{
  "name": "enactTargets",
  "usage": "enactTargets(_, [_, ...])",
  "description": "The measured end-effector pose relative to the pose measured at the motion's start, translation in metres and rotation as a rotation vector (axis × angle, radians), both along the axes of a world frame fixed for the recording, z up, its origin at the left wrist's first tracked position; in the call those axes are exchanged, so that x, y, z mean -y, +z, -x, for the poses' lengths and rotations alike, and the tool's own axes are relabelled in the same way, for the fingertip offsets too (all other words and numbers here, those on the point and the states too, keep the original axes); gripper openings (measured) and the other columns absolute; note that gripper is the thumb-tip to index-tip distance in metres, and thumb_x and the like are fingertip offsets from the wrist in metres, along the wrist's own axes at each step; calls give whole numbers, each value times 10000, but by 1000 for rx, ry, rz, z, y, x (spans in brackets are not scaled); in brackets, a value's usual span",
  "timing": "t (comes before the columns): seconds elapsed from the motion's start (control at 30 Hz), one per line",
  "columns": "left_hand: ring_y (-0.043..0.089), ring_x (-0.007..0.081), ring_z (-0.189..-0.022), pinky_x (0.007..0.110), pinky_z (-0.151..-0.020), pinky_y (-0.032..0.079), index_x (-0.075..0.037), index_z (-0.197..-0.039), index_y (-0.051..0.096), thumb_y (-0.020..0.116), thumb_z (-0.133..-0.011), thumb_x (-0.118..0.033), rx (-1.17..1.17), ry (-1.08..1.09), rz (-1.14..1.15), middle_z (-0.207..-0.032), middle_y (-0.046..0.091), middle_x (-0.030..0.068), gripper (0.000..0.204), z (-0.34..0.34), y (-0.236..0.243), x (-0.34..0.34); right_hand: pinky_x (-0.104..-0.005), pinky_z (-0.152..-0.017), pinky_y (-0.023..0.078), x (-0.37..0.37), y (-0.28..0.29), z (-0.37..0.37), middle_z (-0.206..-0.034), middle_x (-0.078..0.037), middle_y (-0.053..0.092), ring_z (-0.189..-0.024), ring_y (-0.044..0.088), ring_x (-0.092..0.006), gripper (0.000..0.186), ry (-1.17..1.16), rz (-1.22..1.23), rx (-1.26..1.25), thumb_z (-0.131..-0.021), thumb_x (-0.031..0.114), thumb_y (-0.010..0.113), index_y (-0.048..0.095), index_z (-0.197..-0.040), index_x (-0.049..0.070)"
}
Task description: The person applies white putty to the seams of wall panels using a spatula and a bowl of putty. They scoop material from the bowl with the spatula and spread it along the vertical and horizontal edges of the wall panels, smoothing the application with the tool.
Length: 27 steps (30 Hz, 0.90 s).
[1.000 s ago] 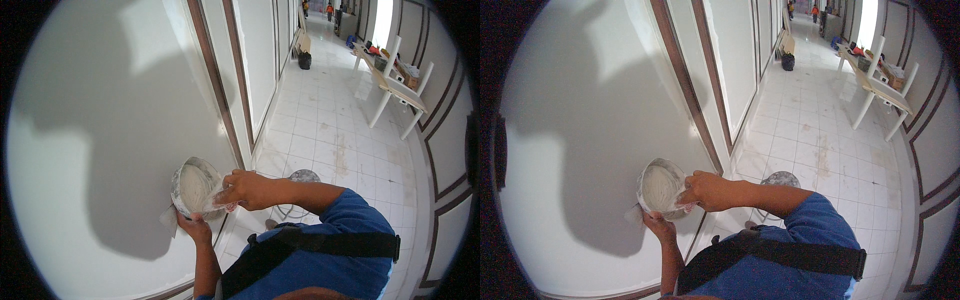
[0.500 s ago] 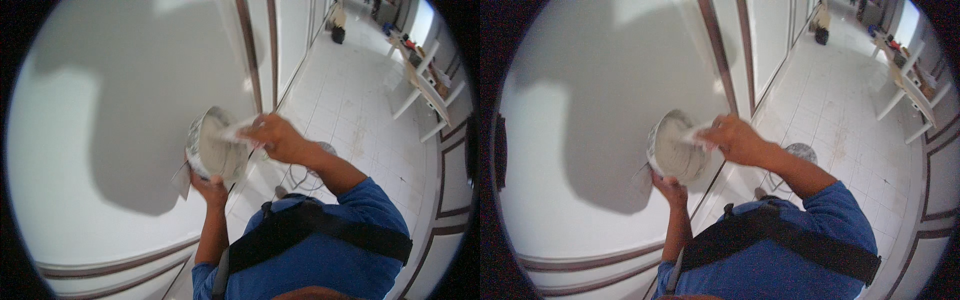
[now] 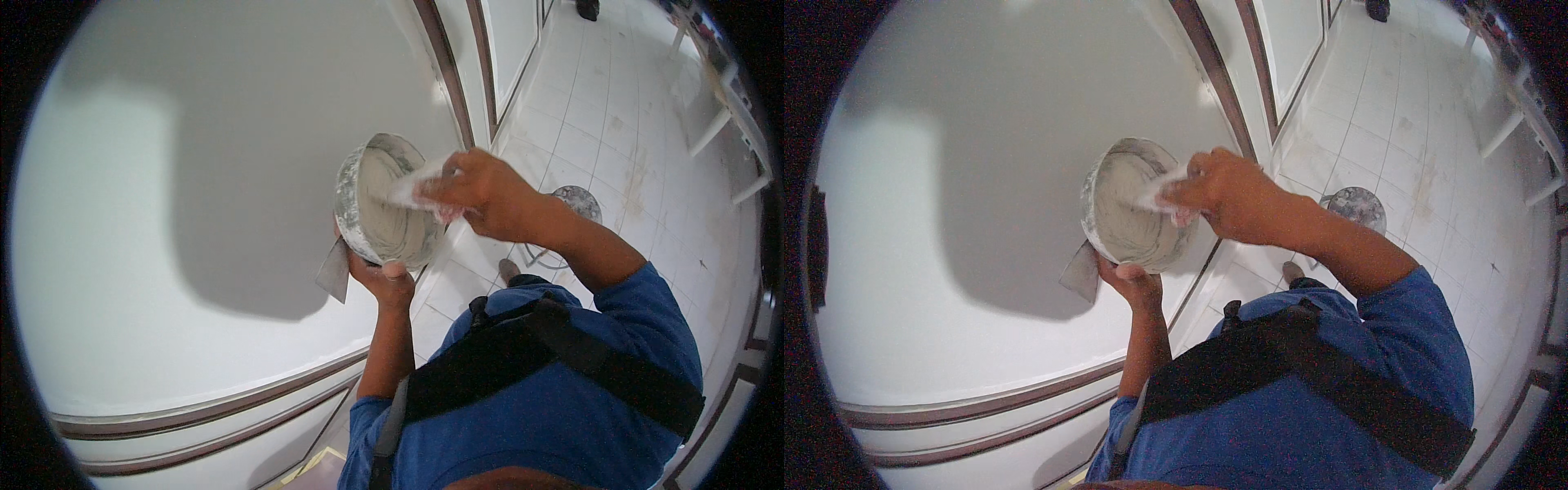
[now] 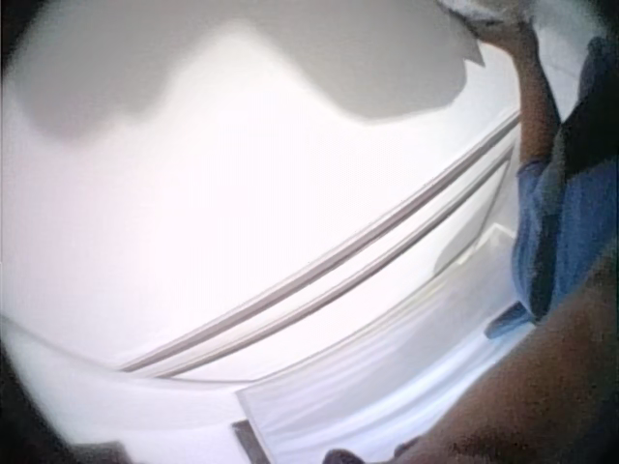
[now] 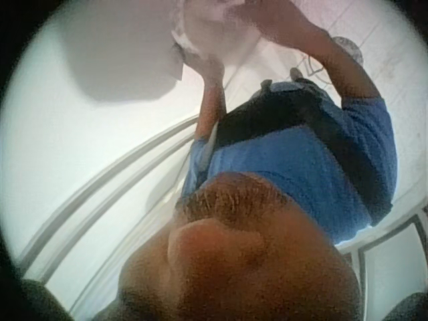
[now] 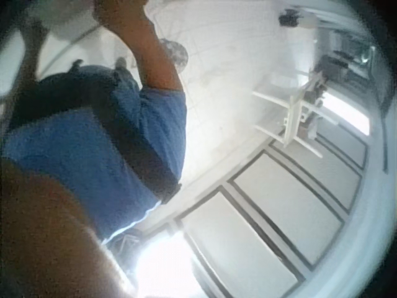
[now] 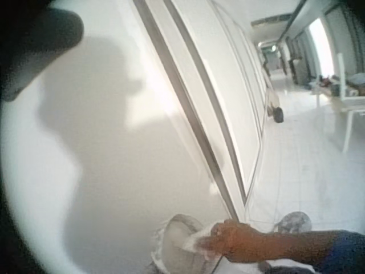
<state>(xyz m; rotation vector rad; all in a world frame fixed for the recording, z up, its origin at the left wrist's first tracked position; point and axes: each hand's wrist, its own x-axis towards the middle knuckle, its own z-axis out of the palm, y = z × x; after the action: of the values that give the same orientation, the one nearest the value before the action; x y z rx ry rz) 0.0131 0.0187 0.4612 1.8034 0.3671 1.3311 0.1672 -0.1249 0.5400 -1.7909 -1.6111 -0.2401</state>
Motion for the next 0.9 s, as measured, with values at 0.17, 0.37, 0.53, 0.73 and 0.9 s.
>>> enactTargets(0.17, [475,263,-1218,387,-980,428,104,-1320,374,359,-800,-823,-95,11,31,-1295,460,215,1064,8,0,-7,-384,-791,455,9,-7,0,-935,-92,657,-898,582,-254,459,137,137,61,-724,20,681,673,-1160,165])
enactTargets(0.37, [476,268,-1216,397,-970,437,105,-1314,375,374,-767,-849,-88,31,-16,-1305,449,210,1099,6,3,0,-388,-796,460,5,6,2,-985,-62,685,-917,585,-248,465,50,95,9,-729,3,667,674,-1163,172])
enactTargets(0.53, [462,277,-1232,407,-987,425,101,-1326,355,418,-724,-869,-58,-4,103,-1311,444,201,1144,9,-2,-6,-409,-775,461,10,-10,4,-947,-104,670,-883,585,-279,442,202,219,-3,-743,20,641,669,-1163,155])
enactTargets(0.73, [461,282,-1234,423,-1000,420,99,-1346,314,446,-699,-875,-28,-48,76,-1330,426,204,1176,3,14,2,-357,-791,472,-1,0,-8,-906,-105,660,-887,575,-236,475,-39,54,-45,-695,-24,718,691,-1135,152])
enactTargets(0.9, [435,292,-1259,430,-1038,380,104,-1371,281,498,-675,-871,-69,1,93,-1338,414,220,1217,8,4,-3,-390,-770,467,7,-8,-1,-859,-106,645,-845,577,-268,444,134,156,-51,-719,-17,673,686,-1131,147])
